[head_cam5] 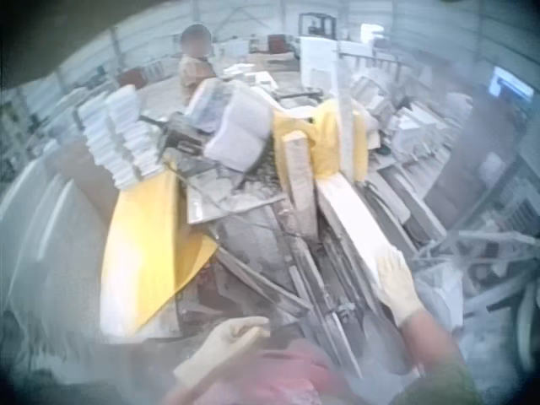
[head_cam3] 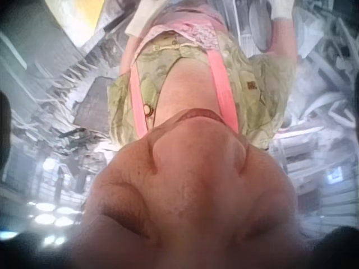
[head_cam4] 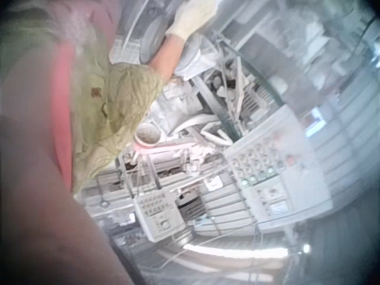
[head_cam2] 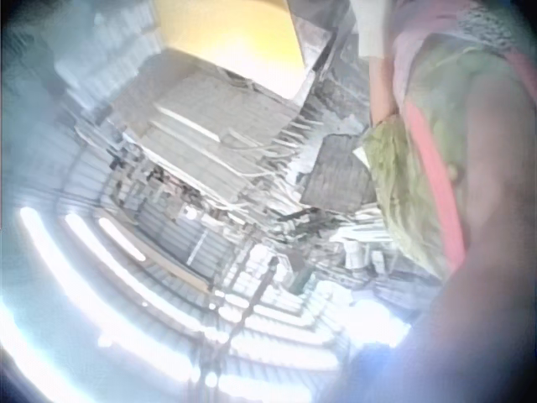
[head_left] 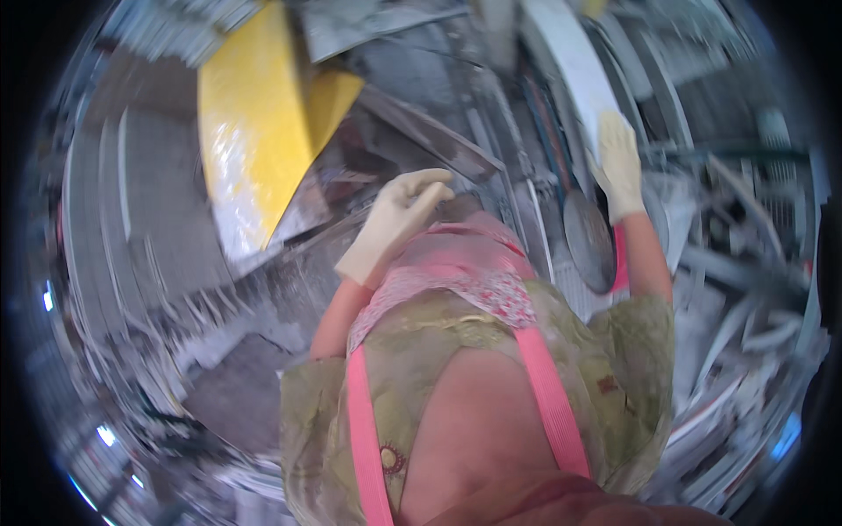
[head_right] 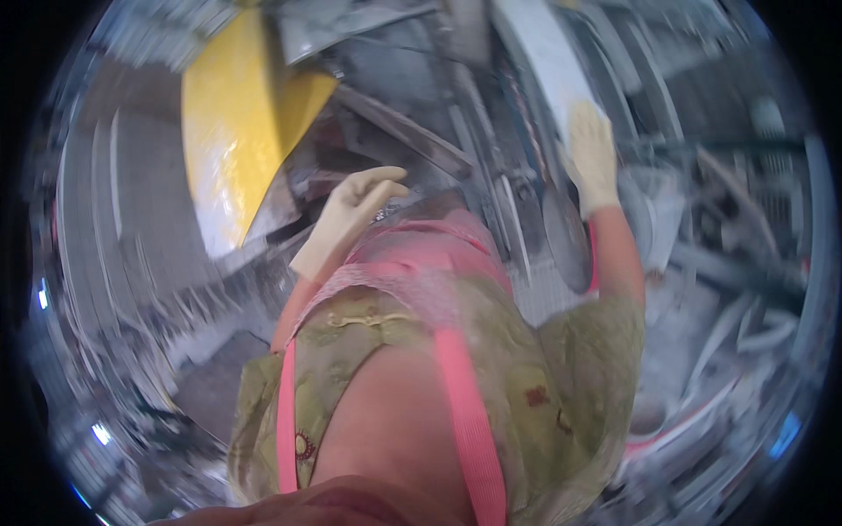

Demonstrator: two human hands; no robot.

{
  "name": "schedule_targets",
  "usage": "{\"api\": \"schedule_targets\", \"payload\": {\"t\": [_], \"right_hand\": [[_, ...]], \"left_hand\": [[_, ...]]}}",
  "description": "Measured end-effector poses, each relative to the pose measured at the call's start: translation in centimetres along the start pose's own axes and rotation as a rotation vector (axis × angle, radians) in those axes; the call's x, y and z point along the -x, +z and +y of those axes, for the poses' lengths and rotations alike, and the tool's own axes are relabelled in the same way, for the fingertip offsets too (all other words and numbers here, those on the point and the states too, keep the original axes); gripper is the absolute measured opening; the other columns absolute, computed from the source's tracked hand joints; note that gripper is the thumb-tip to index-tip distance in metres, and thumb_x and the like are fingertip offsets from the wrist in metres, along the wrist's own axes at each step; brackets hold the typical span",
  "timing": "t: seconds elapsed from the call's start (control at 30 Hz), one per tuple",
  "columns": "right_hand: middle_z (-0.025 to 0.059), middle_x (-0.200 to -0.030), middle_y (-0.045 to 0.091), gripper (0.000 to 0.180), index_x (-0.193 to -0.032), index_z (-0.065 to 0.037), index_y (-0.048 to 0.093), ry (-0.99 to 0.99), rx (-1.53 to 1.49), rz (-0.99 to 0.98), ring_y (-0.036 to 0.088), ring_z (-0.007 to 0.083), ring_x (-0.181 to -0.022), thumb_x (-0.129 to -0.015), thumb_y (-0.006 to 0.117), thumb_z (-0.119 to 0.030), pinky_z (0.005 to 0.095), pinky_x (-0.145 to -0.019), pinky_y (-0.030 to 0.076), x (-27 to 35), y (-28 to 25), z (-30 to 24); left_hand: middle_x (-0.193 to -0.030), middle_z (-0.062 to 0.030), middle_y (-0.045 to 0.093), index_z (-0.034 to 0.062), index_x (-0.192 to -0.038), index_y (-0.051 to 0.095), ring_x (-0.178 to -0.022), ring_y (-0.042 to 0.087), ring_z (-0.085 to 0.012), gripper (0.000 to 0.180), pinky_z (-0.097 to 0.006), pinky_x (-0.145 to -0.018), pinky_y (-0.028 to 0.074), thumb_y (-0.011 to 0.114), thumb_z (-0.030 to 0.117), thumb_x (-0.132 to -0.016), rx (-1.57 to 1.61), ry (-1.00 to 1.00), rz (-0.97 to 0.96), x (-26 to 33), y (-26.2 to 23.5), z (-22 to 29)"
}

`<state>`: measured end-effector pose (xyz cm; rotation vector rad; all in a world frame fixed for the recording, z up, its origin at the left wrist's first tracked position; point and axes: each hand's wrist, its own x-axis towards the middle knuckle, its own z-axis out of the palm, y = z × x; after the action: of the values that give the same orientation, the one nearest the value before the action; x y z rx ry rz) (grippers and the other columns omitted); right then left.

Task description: The person repeatedly picks up small white rectangular tiles from a yellow tray, wipes them with a cloth, and stacks them on a nearby pile. The person wears gloves and a pink apron while working in a factory setting.

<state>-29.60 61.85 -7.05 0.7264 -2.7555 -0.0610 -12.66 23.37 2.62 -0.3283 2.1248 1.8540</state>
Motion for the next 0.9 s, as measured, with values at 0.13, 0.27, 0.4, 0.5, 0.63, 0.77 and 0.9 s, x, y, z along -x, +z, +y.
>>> {"api": "schedule_targets", "payload": {"t": [0.13, 0.27, 0.4, 0.5, 0.63, 0.77, 0.9], "right_hand": [[0.0177, -0.138, 0.061, 0.063, -0.147, -0.007, 0.049, 0.13, -0.273, -0.055, 0.058, 0.0345, -0.127, -0.09, 0.07, -0.023, 0.0427, -0.106, 0.046, -0.6, -1.9, 1.7], [0.0112, -0.099, 0.073, 0.046, -0.123, -0.003, 0.069, 0.544, -0.67, -0.225, 0.07, 0.0229, -0.086, -0.094, 0.067, -0.038, 0.0376, -0.075, 0.054, -7.4, -6.0, -0.6], [0.002, -0.092, 0.069, 0.041, -0.116, -0.001, 0.069, 0.215, -1.373, -0.229, 0.063, 0.0102, -0.075, -0.095, 0.067, -0.037, 0.0286, -0.065, 0.049, -11.5, -8.1, -15.7], [0.0019, -0.106, 0.069, 0.04, -0.123, -0.003, 0.066, -0.182, -1.462, -0.347, 0.063, 0.0109, -0.093, -0.102, 0.056, -0.036, 0.0287, -0.082, 0.051, -13.9, -9.6, -31.0], [0.0024, -0.099, 0.067, 0.025, -0.116, -0.007, 0.063, 0.145, -1.916, -0.526, 0.06, 0.0126, -0.093, -0.103, 0.054, -0.027, 0.0341, -0.086, 0.051, -14.5, -10.3, -47.2], [0.0162, -0.127, 0.065, 0.068, -0.147, -0.017, 0.049, -0.217, -1.545, -0.555, 0.063, 0.0349, -0.117, -0.082, 0.069, -0.015, 0.0418, -0.096, 0.052, -14.5, -9.1, -50.6], [0.0188, -0.131, 0.062, 0.068, -0.141, -0.007, 0.053, -0.596, -1.296, -0.622, 0.062, 0.0343, -0.117, -0.078, 0.074, -0.021, 0.0415, -0.097, 0.051, -15.2, -8.0, -46.4]], "left_hand": [[-0.109, -0.0093, 0.073, -0.0002, -0.127, 0.066, -0.104, 0.067, -0.0155, 0.04, -0.03, -0.092, 0.052, 0.057, 0.027, -0.099, -0.081, 0.078, -0.014, 2.3, -3.5, -1.2], [-0.11, -0.0117, 0.073, -0.003, -0.129, 0.063, -0.106, 0.067, -0.0165, 0.043, -0.031, -0.095, 0.051, 0.056, 0.027, -0.099, 0.026, 0.025, 0.069, 3.9, -7.0, -3.2], [-0.106, -0.0153, 0.073, -0.0014, -0.122, 0.067, -0.102, 0.069, -0.0213, 0.049, -0.035, -0.092, 0.052, 0.058, 0.039, -0.096, -0.133, 0.091, 0.293, 4.5, -11.6, -6.2], [-0.113, -0.0161, 0.071, 0.0007, -0.128, 0.064, -0.105, 0.067, -0.0243, 0.058, -0.036, -0.094, 0.051, 0.059, 0.049, -0.096, -0.143, -0.009, 0.446, 4.3, -15.8, -7.9], [-0.117, -0.0139, 0.067, 0.0025, -0.128, 0.06, -0.105, 0.065, -0.0237, 0.06, -0.035, -0.083, 0.055, 0.061, 0.054, -0.097, 0.227, -0.134, 0.596, 2.6, -22.2, -8.1], [-0.118, -0.0127, 0.063, 0.0018, -0.128, 0.057, -0.104, 0.065, -0.0275, 0.058, -0.042, -0.082, 0.058, 0.06, 0.051, -0.098, 0.592, -0.089, 0.624, 2.4, -23.5, -9.2], [-0.121, -0.0166, 0.061, 0.0004, -0.129, 0.056, -0.105, 0.065, -0.0297, 0.051, -0.045, -0.082, 0.059, 0.062, 0.04, -0.097, 0.525, -0.085, 0.711, 1.7, -22.0, -10.1]]}}
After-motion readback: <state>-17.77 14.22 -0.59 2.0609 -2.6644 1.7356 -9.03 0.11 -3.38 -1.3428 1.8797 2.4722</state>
